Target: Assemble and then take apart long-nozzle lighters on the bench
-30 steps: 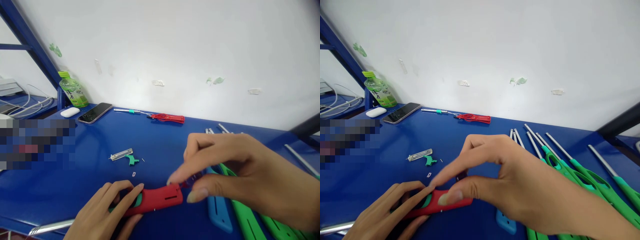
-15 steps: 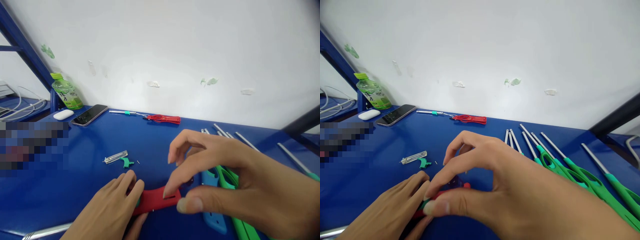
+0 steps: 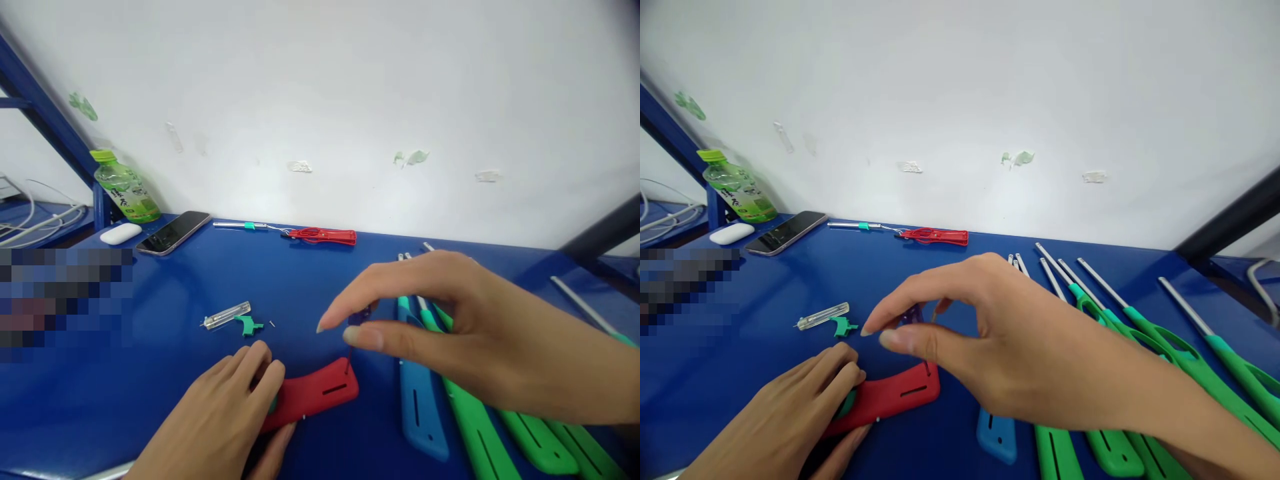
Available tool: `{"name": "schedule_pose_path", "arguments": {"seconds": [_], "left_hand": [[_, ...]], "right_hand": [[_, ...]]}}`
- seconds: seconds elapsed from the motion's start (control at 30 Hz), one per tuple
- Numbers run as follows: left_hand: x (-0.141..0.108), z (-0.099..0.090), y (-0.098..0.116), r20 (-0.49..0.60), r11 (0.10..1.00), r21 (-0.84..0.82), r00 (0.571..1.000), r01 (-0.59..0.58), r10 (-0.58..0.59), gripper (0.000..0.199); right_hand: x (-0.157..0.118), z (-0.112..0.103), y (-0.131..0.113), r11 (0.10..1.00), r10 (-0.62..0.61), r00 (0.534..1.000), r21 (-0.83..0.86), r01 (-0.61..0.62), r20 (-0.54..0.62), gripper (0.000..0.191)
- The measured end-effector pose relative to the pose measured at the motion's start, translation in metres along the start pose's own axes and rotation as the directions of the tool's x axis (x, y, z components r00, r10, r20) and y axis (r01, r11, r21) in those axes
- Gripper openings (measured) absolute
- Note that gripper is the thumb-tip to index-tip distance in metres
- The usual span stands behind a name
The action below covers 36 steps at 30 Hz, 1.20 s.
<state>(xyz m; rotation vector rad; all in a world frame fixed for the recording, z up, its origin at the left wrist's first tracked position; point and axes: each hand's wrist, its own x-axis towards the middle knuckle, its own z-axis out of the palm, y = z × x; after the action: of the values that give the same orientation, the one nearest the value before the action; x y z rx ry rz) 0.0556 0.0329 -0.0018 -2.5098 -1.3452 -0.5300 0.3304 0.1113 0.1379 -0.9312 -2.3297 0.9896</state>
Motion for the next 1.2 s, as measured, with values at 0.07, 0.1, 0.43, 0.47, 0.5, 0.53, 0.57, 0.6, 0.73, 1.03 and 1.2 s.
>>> {"name": "schedule_pose_path", "arguments": {"seconds": [0.07,0.1,0.43,0.47,0.5,0.53,0.57,0.6,0.73,1.03,1.2], "left_hand": [[-0.002,0.002,-0.001,0.008,1.000,0.003,1.000,0.005,-0.005,0.031],[-0.003,0.002,-0.001,0.009,1.000,0.002,1.000,0.002,-0.002,0.032],[0.005,-0.001,-0.001,0.007,0.998,-0.057,1.000,-0.008,0.009,0.021],[0.005,-0.002,0.000,-0.002,0.999,-0.047,1.000,-0.013,0.013,0.021],[0.006,-0.004,0.000,-0.003,0.999,-0.034,1.000,-0.011,0.011,0.021],[0.006,-0.004,0.001,-0.001,1.000,-0.023,1.000,-0.009,0.009,0.022],[0.006,-0.005,0.001,0.002,1.000,-0.017,1.000,-0.008,0.008,0.022],[0.006,-0.005,0.001,0.005,1.000,-0.014,1.000,-0.008,0.008,0.023],[0.004,-0.003,-0.001,-0.003,1.000,-0.024,1.000,-0.017,0.017,0.025],[0.003,0.000,0.000,-0.002,0.999,-0.024,1.000,-0.024,0.024,0.026],[0.001,0.001,-0.001,0.020,1.000,-0.031,1.000,0.003,-0.002,0.028]], "right_hand": [[0.001,0.003,0.000,0.998,0.012,1.000,0.060,-0.011,-0.010,0.011],[0.002,0.004,0.000,0.996,0.009,1.000,0.084,-0.008,-0.022,0.006],[0.003,-0.003,-0.001,0.982,-0.087,0.996,0.169,0.086,0.000,0.026],[0.002,-0.004,0.000,0.986,-0.085,0.996,0.143,0.083,0.009,0.027],[0.001,-0.004,0.000,0.991,-0.072,0.997,0.113,0.070,0.019,0.026],[0.000,-0.003,0.001,0.996,-0.052,0.998,0.080,0.050,0.023,0.024],[-0.001,-0.001,0.001,0.998,-0.030,0.999,0.047,0.029,0.026,0.022],[-0.002,0.000,0.002,1.000,-0.024,1.000,0.019,0.023,0.015,0.020],[-0.005,0.008,0.002,0.998,-0.059,0.997,-0.034,0.057,-0.056,0.014],[0.002,0.014,-0.005,0.991,-0.051,0.987,-0.131,0.031,-0.153,0.008],[-0.001,0.006,0.001,0.980,-0.121,0.982,-0.178,0.094,-0.144,0.026]]}}
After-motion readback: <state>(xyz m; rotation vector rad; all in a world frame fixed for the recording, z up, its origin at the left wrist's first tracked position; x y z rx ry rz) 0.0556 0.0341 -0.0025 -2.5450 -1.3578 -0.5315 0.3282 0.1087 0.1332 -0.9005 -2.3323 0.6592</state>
